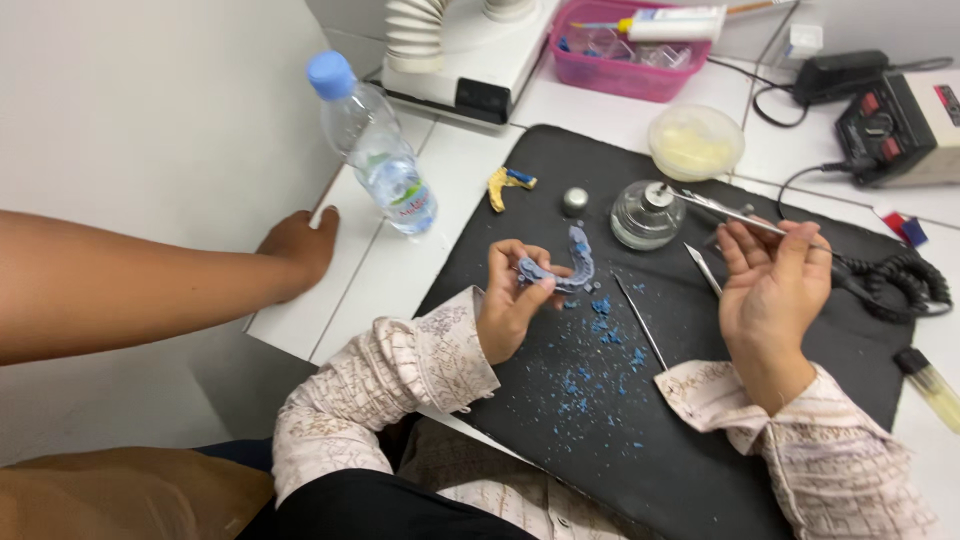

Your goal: The person holds a blue dental model in the left hand and uses a metal carving tool in the right hand to scrape and shape the surface. The person repeatedly dips the tool into a small jar of liquid and continues carving, producing blue shavings on the mat.

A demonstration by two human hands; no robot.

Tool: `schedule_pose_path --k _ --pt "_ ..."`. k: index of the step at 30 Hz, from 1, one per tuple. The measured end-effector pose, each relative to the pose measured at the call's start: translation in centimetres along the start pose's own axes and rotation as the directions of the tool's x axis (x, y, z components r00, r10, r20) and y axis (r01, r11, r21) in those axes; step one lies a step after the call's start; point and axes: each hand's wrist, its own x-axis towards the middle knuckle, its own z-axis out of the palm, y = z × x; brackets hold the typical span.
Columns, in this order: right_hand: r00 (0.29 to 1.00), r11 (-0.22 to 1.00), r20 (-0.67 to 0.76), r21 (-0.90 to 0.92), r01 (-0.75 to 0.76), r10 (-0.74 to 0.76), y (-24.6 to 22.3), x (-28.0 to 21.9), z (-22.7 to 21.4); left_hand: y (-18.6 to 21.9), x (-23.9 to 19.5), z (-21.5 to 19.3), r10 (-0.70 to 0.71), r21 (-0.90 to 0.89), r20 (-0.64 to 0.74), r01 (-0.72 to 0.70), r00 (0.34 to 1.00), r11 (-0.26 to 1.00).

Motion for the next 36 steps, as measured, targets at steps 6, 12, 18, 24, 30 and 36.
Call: schedule_pose_path --k 6,12,18,24,30,36 --pt "0.991 0.985 0.040 -0.114 0.133 -0.129 -0.3 -0.2 0.2 0.8 -0.4 -0.1 0.085 0.081 0.027 -0.087 0.996 0.993" --pt "0.979 0.965 0.029 -0.166 0.203 -0.201 -0.8 -0.2 0.8 1.2 -0.3 -0.2 0.067 0.119 0.044 -0.071 0.997 0.990" --pt "0.978 0.965 0.007 -0.163 0.207 -0.209 -0.6 0.3 0.4 1.1 -1.0 -0.3 0.038 0.121 0.117 -0.053 0.992 0.991" --pt "0.981 0.966 0.034 -0.170 0.193 -0.190 -0.3 0.3 0.0 1.1 -1.3 -0.3 0.140 0.201 0.228 -0.187 0.964 0.961" --pt "0.983 0.968 0.031 -0.171 0.184 -0.182 -0.3 0.3 -0.2 1.2 -1.5 -0.3 0.163 0.183 0.277 -0.219 0.947 0.959" --pt "0.985 0.970 0.055 -0.172 0.173 -0.166 -0.6 0.3 -0.3 1.4 -1.7 -0.2 0.172 0.159 0.316 -0.231 0.933 0.960"
